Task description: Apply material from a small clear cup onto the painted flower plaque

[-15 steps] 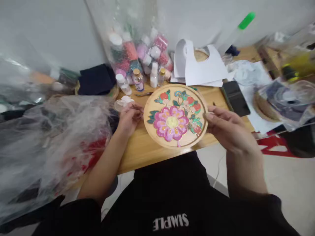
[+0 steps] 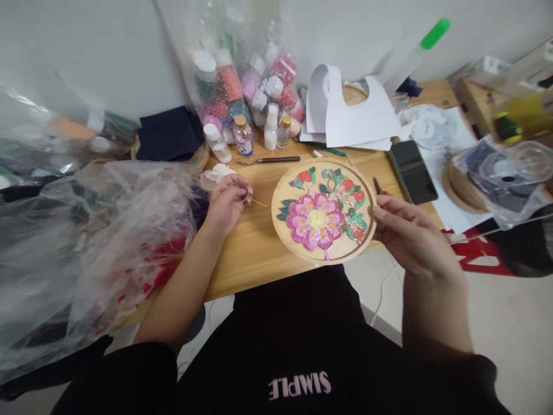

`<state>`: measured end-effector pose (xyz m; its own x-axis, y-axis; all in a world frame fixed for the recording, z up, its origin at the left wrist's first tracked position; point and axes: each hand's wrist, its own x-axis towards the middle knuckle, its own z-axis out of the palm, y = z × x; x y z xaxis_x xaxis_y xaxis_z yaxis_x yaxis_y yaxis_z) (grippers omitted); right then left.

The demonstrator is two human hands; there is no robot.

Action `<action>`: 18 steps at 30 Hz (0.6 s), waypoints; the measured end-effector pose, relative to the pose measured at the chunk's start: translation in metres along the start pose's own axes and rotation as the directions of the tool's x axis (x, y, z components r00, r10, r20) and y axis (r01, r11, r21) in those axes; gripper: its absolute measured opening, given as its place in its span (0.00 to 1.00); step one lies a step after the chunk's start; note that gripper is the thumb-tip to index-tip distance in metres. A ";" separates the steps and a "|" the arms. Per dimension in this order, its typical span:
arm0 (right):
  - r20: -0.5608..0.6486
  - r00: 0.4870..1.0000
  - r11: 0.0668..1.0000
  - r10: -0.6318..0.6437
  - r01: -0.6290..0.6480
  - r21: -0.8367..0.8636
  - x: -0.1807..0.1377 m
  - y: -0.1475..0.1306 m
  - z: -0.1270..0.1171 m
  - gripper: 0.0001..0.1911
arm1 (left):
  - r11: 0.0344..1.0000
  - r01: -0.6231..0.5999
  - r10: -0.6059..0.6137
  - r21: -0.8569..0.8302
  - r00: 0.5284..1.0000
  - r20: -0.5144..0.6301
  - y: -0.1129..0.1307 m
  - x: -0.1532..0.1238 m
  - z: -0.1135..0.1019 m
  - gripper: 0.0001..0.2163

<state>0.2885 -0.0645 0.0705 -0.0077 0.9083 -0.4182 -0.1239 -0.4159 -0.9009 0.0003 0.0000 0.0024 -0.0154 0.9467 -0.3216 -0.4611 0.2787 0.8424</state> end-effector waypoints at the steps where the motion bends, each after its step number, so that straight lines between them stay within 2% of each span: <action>1: 0.001 1.000 1.000 -0.003 0.003 -0.010 -0.001 0.000 -0.002 0.13 | 1.000 -0.004 0.004 0.000 1.000 0.007 0.000 0.000 0.000 0.08; 8: -0.031 0.999 0.999 0.023 -0.024 -0.022 -0.009 0.003 -0.015 0.14 | 0.999 -0.029 0.030 -0.017 0.999 0.028 -0.002 0.001 -0.002 0.08; 18: -0.117 0.991 0.995 0.066 -0.056 0.082 -0.019 0.007 -0.026 0.16 | 0.999 -0.031 0.032 -0.026 0.999 0.022 -0.003 0.002 -0.004 0.07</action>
<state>0.3133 -0.0857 0.0690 0.1001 0.8676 -0.4871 -0.2038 -0.4613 -0.8635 -0.0021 0.0008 -0.0026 -0.0106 0.9584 -0.2851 -0.4829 0.2447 0.8408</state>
